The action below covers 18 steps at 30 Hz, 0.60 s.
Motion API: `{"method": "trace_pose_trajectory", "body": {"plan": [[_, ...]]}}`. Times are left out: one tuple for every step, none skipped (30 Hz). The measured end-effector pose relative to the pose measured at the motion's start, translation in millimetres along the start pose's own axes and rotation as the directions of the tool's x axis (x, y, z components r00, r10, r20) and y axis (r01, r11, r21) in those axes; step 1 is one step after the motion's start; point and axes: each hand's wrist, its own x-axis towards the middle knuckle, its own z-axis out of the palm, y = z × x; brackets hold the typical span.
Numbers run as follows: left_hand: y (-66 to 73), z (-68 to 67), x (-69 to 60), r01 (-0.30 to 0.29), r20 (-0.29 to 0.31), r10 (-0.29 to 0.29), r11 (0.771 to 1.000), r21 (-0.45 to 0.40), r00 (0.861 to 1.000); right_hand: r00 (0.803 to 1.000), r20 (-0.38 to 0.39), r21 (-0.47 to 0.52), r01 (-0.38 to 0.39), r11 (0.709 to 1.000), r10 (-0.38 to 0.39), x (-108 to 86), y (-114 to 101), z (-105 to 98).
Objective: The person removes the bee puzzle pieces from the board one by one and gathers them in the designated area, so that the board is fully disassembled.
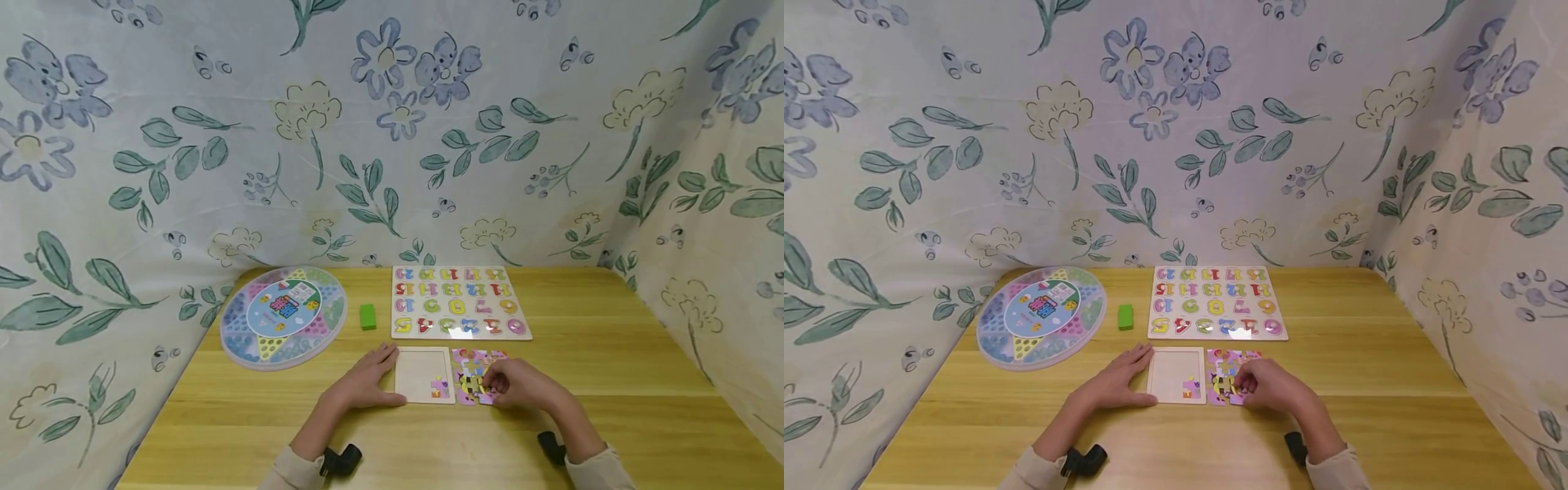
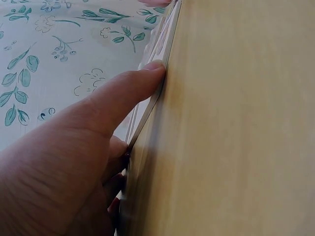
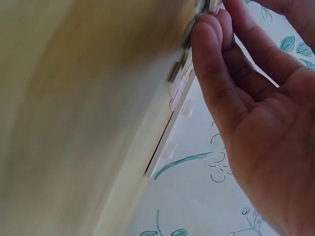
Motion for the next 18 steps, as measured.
{"method": "trace_pose_trajectory", "body": {"plan": [[0.0, 0.2, 0.0, 0.001, -0.001, -0.001, 1.000, 0.000, 1.000, 1.000, 0.003, 0.005, -0.006, 1.000, 0.006, -0.8, 0.4, 0.0], [0.0, 0.2, 0.0, 0.001, -0.001, -0.001, 1.000, 0.001, 1.000, 1.000, 0.007, 0.009, -0.010, 1.000, 0.010, -1.5, 0.6, -0.2], [0.1, 0.4, 0.0, 0.002, -0.001, -0.002, 1.000, 0.001, 1.000, 1.000, 0.010, 0.010, -0.016, 1.000, 0.015, -2.1, 0.9, -0.2], [0.1, 0.3, 0.0, 0.002, -0.001, -0.002, 1.000, 0.002, 1.000, 1.000, 0.014, 0.011, -0.018, 1.000, 0.018, -2.4, 0.9, -0.6], [0.3, 0.1, -0.1, 0.001, -0.002, -0.001, 1.000, 0.003, 1.000, 1.000, 0.017, 0.010, -0.018, 1.000, 0.018, -2.6, 1.0, -0.8], [0.4, 0.0, 0.0, 0.000, -0.002, 0.000, 1.000, 0.005, 1.000, 1.000, 0.019, 0.011, -0.017, 1.000, 0.017, -2.7, 1.2, -1.0], [0.3, 0.1, 0.1, -0.001, -0.003, 0.001, 1.000, 0.006, 1.000, 1.000, 0.021, 0.012, -0.015, 1.000, 0.015, -2.9, 1.4, -1.2], [0.1, 0.2, 0.3, -0.002, -0.003, 0.002, 1.000, 0.006, 1.000, 1.000, 0.023, 0.012, -0.011, 1.000, 0.011, -3.0, 1.6, -1.4], [0.1, 0.3, 0.3, -0.002, -0.004, 0.002, 1.000, 0.008, 1.000, 1.000, 0.023, 0.011, -0.009, 1.000, 0.008, -3.0, 1.8, -1.4], [-0.1, 0.2, 0.6, -0.004, -0.005, 0.004, 1.000, 0.008, 1.000, 1.000, 0.023, 0.009, -0.004, 1.000, 0.004, -2.8, 1.8, -1.4], [-0.6, 0.3, 0.8, -0.005, -0.005, 0.005, 1.000, 0.010, 1.000, 1.000, 0.022, 0.005, 0.000, 1.000, 0.000, -2.5, 1.6, -1.4], [-1.2, 0.6, 1.2, -0.006, -0.007, 0.007, 1.000, 0.013, 1.000, 1.000, 0.020, 0.002, 0.003, 1.000, -0.003, -2.2, 1.3, -1.3], [-1.6, 0.7, 1.3, -0.007, -0.007, 0.007, 1.000, 0.012, 1.000, 1.000, 0.018, -0.002, 0.004, 1.000, -0.004, -1.9, 0.8, -1.1], [-1.9, 0.7, 1.3, -0.008, -0.008, 0.008, 1.000, 0.014, 1.000, 1.000, 0.017, -0.004, 0.004, 1.000, -0.004, -1.6, 0.2, -0.8], [-2.0, 0.7, 1.3, -0.008, -0.007, 0.008, 1.000, 0.014, 1.000, 1.000, 0.015, -0.005, 0.003, 1.000, -0.003, -1.4, -0.4, -0.5], [-2.2, 0.9, 1.6, -0.007, -0.006, 0.007, 1.000, 0.012, 1.000, 1.000, 0.013, -0.007, 0.003, 1.000, -0.003, -1.3, -1.1, -0.2], [-2.3, 1.2, 1.8, -0.008, -0.006, 0.009, 1.000, 0.012, 1.000, 1.000, 0.010, -0.008, 0.000, 1.000, 0.000, -1.5, -1.5, 0.4], [-2.2, 1.4, 2.1, -0.010, -0.005, 0.010, 1.000, 0.012, 1.000, 1.000, 0.008, -0.009, -0.002, 1.000, 0.002, -1.9, -1.7, 0.9]]}}
